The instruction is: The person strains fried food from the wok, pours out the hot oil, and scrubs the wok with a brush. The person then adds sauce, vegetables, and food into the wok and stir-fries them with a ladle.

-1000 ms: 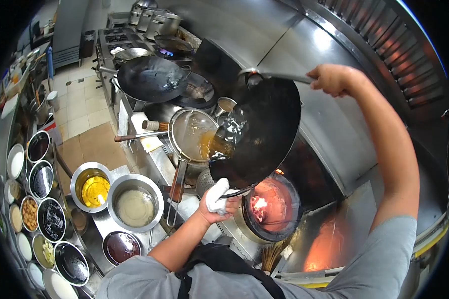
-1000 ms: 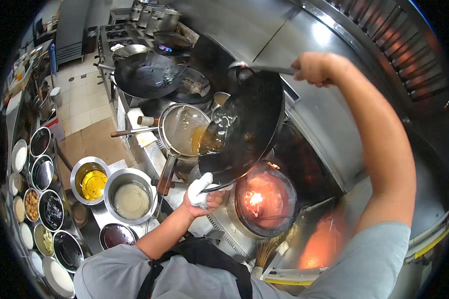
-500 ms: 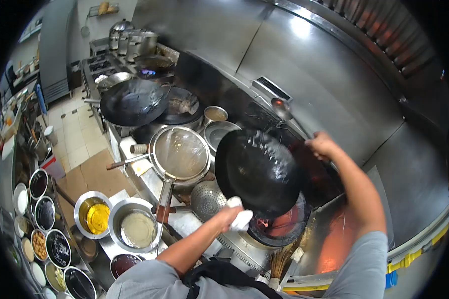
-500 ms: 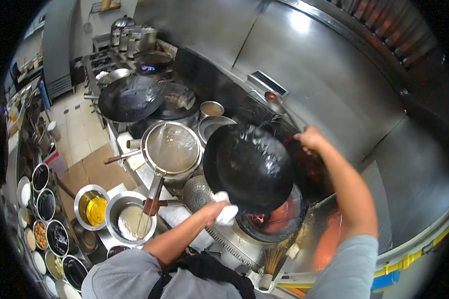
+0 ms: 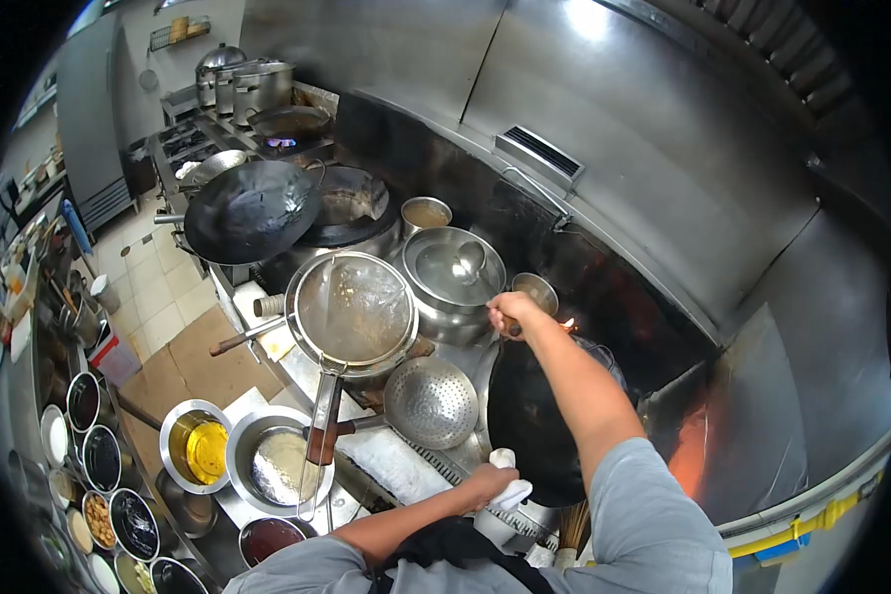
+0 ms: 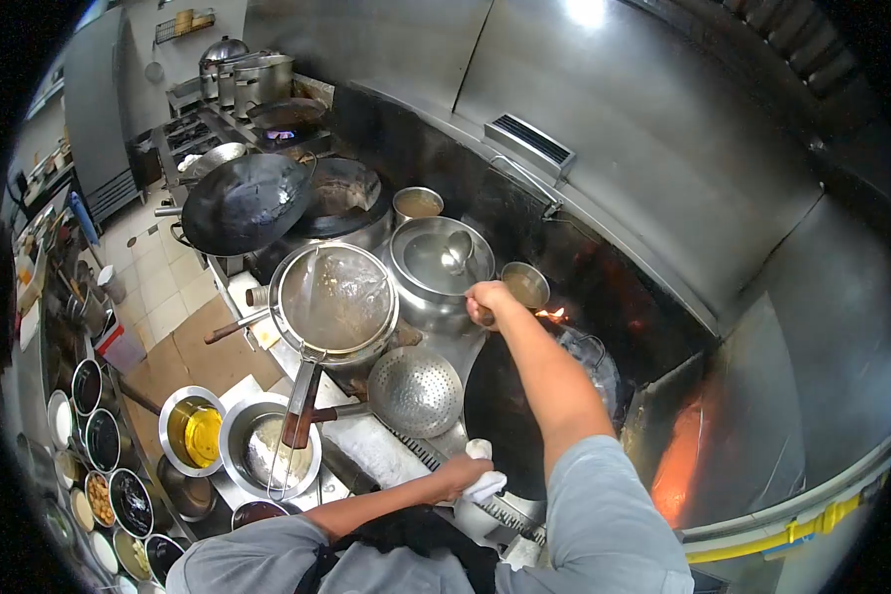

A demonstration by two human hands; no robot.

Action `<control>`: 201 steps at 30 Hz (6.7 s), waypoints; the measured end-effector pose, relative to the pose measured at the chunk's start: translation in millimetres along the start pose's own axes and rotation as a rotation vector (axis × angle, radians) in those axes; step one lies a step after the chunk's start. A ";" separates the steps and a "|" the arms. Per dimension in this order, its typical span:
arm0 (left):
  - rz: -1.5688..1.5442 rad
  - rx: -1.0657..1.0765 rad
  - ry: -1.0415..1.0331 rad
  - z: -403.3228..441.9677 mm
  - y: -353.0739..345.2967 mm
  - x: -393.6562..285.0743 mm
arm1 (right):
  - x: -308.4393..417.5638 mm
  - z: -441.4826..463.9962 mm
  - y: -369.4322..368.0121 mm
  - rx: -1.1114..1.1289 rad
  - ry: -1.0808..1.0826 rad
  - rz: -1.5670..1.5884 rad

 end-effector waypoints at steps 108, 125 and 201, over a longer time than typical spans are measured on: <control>0.254 0.365 -0.491 -136.8 -35.4 -64.4 | -549.4 -241.8 213.4 -0.445 0.054 0.444; -0.556 0.295 0.120 -69.1 -26.8 17.8 | -185.0 -86.6 306.7 -0.917 0.300 -0.964; 0.809 -0.515 -0.761 -137.7 -27.2 -153.7 | -321.8 -263.3 377.3 -0.738 0.261 0.066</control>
Point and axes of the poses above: each hand's wrist, its own z-axis towards the middle knuckle, its own y-axis out of the back of the hand, x = y × z, the point moved 8 cm from there along z, towards the middle knuckle, and after that the axes turned 7 degrees about -y, right-handed, at the moved point
